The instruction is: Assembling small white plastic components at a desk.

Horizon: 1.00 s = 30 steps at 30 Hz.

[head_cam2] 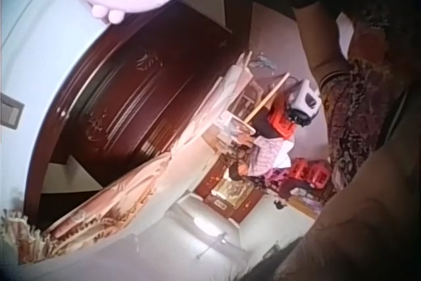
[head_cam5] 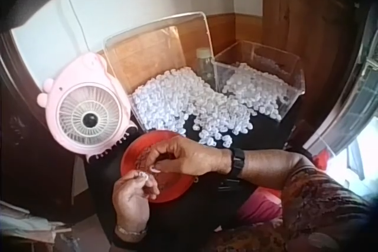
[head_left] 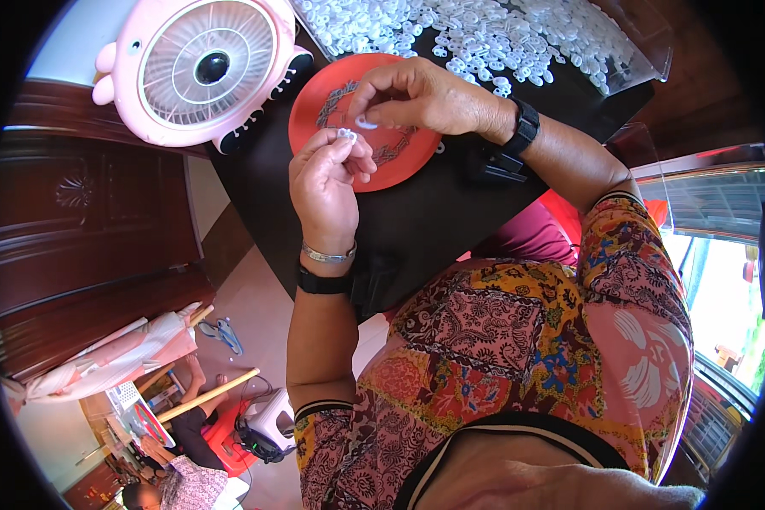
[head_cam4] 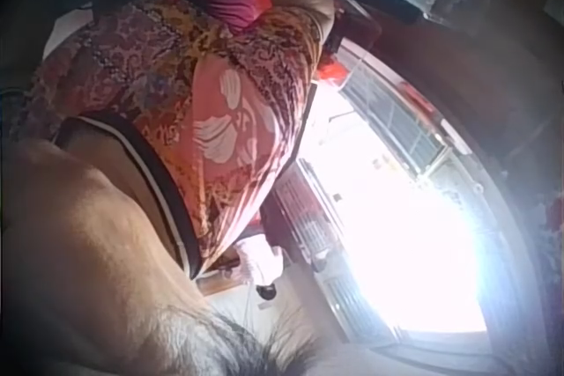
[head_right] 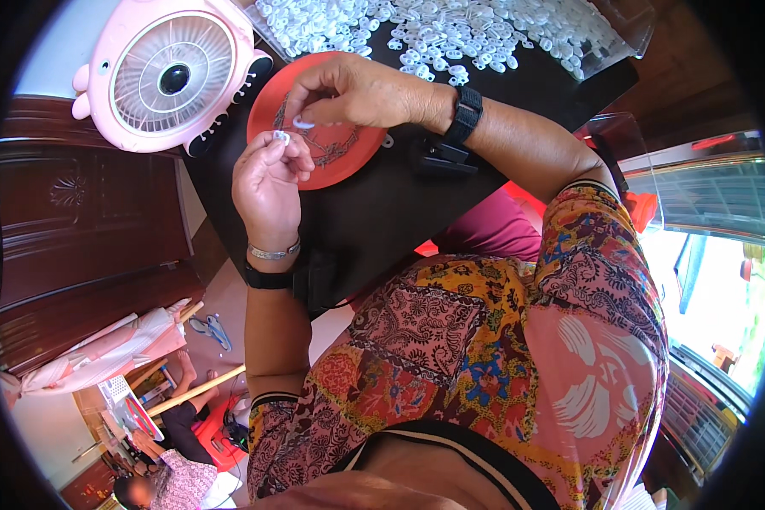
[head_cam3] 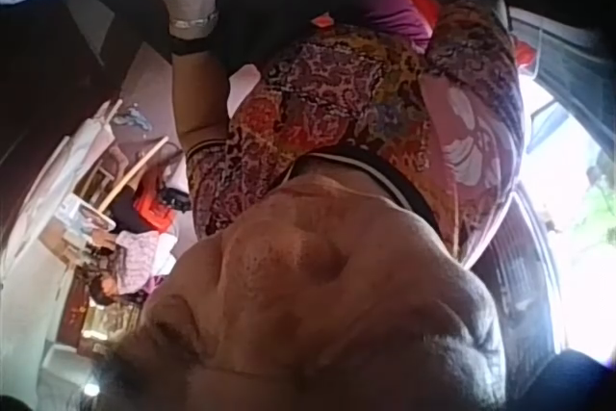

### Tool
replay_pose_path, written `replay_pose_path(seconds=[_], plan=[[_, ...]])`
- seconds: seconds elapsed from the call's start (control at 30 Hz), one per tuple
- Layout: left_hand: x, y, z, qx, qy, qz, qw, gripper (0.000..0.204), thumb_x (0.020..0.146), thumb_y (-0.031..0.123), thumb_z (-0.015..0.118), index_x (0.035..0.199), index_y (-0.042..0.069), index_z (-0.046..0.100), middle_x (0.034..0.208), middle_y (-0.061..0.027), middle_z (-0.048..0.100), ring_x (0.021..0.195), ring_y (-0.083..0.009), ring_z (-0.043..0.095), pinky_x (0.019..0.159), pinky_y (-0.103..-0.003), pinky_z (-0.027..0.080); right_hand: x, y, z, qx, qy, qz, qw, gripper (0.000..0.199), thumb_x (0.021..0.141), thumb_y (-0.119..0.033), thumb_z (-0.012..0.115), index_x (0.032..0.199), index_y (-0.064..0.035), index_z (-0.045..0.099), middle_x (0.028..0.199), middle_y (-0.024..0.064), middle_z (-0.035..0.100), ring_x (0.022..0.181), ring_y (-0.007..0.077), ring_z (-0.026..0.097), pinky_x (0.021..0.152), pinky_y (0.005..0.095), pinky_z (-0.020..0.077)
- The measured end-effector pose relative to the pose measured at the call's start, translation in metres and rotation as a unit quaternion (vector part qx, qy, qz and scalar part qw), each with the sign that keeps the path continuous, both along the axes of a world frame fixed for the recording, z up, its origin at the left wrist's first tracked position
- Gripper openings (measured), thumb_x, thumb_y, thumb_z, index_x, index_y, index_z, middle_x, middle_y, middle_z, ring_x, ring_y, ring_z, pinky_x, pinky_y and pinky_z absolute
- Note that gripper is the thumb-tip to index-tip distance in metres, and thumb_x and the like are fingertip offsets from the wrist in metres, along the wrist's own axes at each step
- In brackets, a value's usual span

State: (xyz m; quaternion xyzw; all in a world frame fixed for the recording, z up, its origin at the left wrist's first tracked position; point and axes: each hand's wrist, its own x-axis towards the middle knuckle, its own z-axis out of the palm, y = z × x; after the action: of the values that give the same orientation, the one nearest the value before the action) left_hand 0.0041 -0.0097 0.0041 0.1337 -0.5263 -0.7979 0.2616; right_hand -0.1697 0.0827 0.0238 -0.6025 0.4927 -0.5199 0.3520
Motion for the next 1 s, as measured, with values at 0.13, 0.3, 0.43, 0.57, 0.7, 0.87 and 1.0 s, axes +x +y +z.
replay_pose_path(seconds=[0.13,0.3,0.43,0.57,0.7,0.87,1.0], plan=[[-0.001,0.002,0.004,0.041,0.032,-0.009,0.999,0.019,0.085,0.012,0.046,0.079,-0.003,0.057,0.079,-0.0161,0.062,0.064,-0.0198,0.058,0.059,-0.028,0.045,-0.008,0.002,0.002,0.015,0.153,0.002,0.988,0.017,0.088,-0.009,0.060,0.100,0.0021,0.063,0.092,0.0065,0.064,0.084,0.0104,0.060,0.076,0.0252,0.0486],[-0.001,0.002,0.002,0.038,0.019,0.021,0.999,0.020,0.086,0.013,0.046,0.079,-0.003,0.056,0.077,-0.0151,0.061,0.064,-0.0202,0.059,0.059,-0.028,0.045,0.001,0.002,0.002,0.008,0.083,-0.055,0.995,0.016,0.088,-0.009,0.061,0.100,0.0014,0.063,0.092,0.0069,0.062,0.081,0.0137,0.062,0.072,0.0264,0.0501],[-0.002,0.003,0.000,0.015,-0.006,0.042,0.999,0.018,0.086,0.011,0.047,0.079,-0.003,0.056,0.076,-0.0134,0.061,0.063,-0.0200,0.059,0.059,-0.028,0.046,0.009,0.003,0.006,-0.015,0.098,-0.003,0.995,0.017,0.087,-0.008,0.062,0.101,0.0013,0.063,0.091,0.0066,0.061,0.081,0.0120,0.062,0.068,0.0235,0.0505],[-0.005,0.011,0.005,-0.005,-0.026,0.064,0.998,0.017,0.087,0.010,0.047,0.078,-0.002,0.056,0.075,-0.0115,0.060,0.063,-0.0195,0.060,0.058,-0.027,0.047,0.009,0.001,-0.003,-0.049,0.090,0.000,0.995,0.016,0.086,-0.007,0.063,0.100,0.0012,0.064,0.090,0.0060,0.061,0.079,0.0120,0.062,0.066,0.0238,0.0502],[-0.006,0.014,0.005,-0.016,-0.023,0.079,0.996,0.018,0.088,0.010,0.046,0.080,-0.002,0.055,0.074,-0.0100,0.059,0.063,-0.0197,0.061,0.060,-0.028,0.050,0.011,0.002,-0.002,-0.051,0.113,-0.016,0.992,0.012,0.084,-0.004,0.064,0.095,0.0010,0.065,0.085,0.0054,0.062,0.076,0.0127,0.062,0.064,0.0249,0.0494],[-0.007,0.014,0.002,-0.004,-0.030,0.076,0.997,0.018,0.089,0.011,0.045,0.082,-0.002,0.055,0.074,-0.0095,0.058,0.064,-0.0203,0.061,0.061,-0.029,0.051,0.011,0.001,-0.005,-0.095,0.161,-0.036,0.982,0.008,0.079,-0.001,0.066,0.087,-0.0002,0.065,0.078,0.0058,0.061,0.073,0.0154,0.062,0.062,0.0266,0.0490],[-0.007,0.014,0.001,0.004,-0.027,0.078,0.997,0.017,0.090,0.011,0.045,0.084,-0.002,0.055,0.077,-0.0112,0.060,0.065,-0.0212,0.062,0.062,-0.029,0.052,0.014,0.003,-0.004,-0.151,0.258,-0.079,0.951,0.006,0.078,-0.001,0.064,0.084,-0.0010,0.063,0.077,0.0074,0.061,0.070,0.0193,0.062,0.062,0.0286,0.0490]])
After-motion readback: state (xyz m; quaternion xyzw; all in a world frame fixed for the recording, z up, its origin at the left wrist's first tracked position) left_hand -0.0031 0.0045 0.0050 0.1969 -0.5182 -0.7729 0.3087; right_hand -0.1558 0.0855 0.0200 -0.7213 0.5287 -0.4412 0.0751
